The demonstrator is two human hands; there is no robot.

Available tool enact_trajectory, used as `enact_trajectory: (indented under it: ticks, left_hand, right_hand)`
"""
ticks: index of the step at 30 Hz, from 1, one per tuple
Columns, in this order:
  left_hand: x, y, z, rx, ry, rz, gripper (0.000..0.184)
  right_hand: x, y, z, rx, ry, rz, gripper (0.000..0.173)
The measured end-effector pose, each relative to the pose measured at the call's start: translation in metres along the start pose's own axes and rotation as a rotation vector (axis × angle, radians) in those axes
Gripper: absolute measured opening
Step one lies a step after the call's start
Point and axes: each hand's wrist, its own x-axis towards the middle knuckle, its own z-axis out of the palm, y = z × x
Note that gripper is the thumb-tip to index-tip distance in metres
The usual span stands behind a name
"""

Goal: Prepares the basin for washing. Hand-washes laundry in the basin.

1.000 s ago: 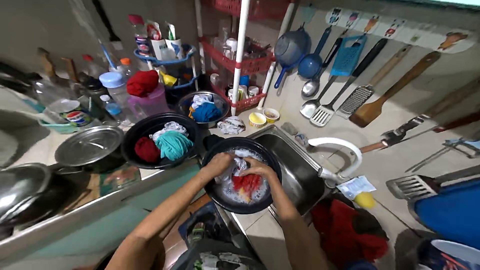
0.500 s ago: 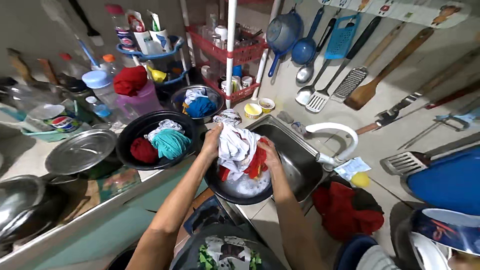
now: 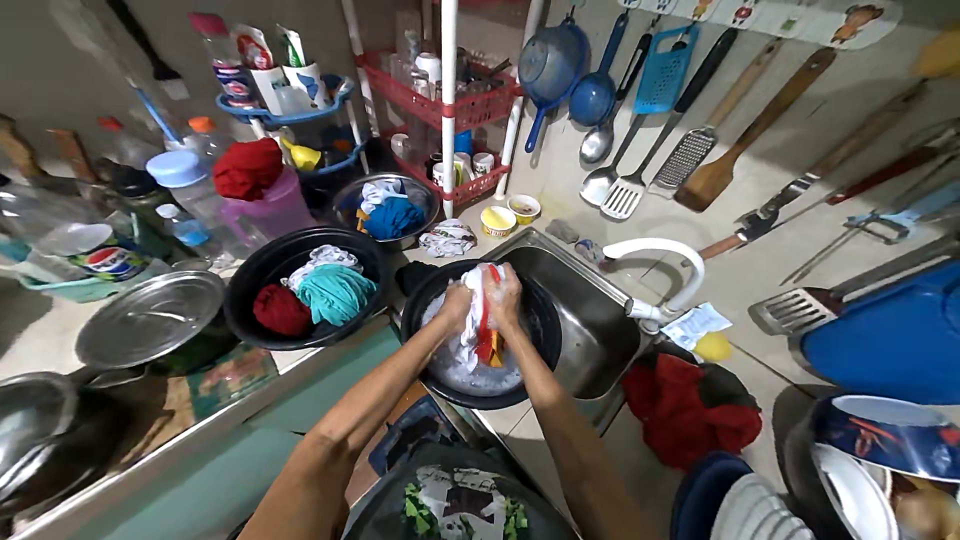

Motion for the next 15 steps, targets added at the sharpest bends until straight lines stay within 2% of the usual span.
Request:
enact_trajectory:
  ticks: [3,7,10,12,14,15]
  left_hand:
    - [0.0,0.009,-0.016,0.116,-0.055,0.052,0.056]
    - [0.032,-0.001,-0.052,0.468,-0.024,0.32,0.046]
    - [0.041,-0.008,-0.06,0.75,-0.093,0.391,0.042]
    - [0.043,-0.021,-0.057,0.93,-0.224,0.378,0.068]
    - [0.044,-0.037,-0.046,1.109,-0.353,0.289,0.098]
    - [0.044,-0.044,-0.039,1.191,-0.403,0.233,0.106]
  right_hand:
    - [0.02,0.025,-0.014,-0.196,-0.15,0.071,0.044]
    - [0.031,0.035,-0.036,-0.47,-0.317,0.154,0.052]
    - [0.025,0.037,-0.04,-0.629,-0.374,0.044,0.052]
    - [0.015,0.032,-0.038,-0.742,-0.577,-0.018,0.067]
    - [0.008,0.03,-0.034,-0.862,-0.815,0.007,0.08]
    - [0.006,0.033,-0.03,-0.904,-0.895,0.026,0.085]
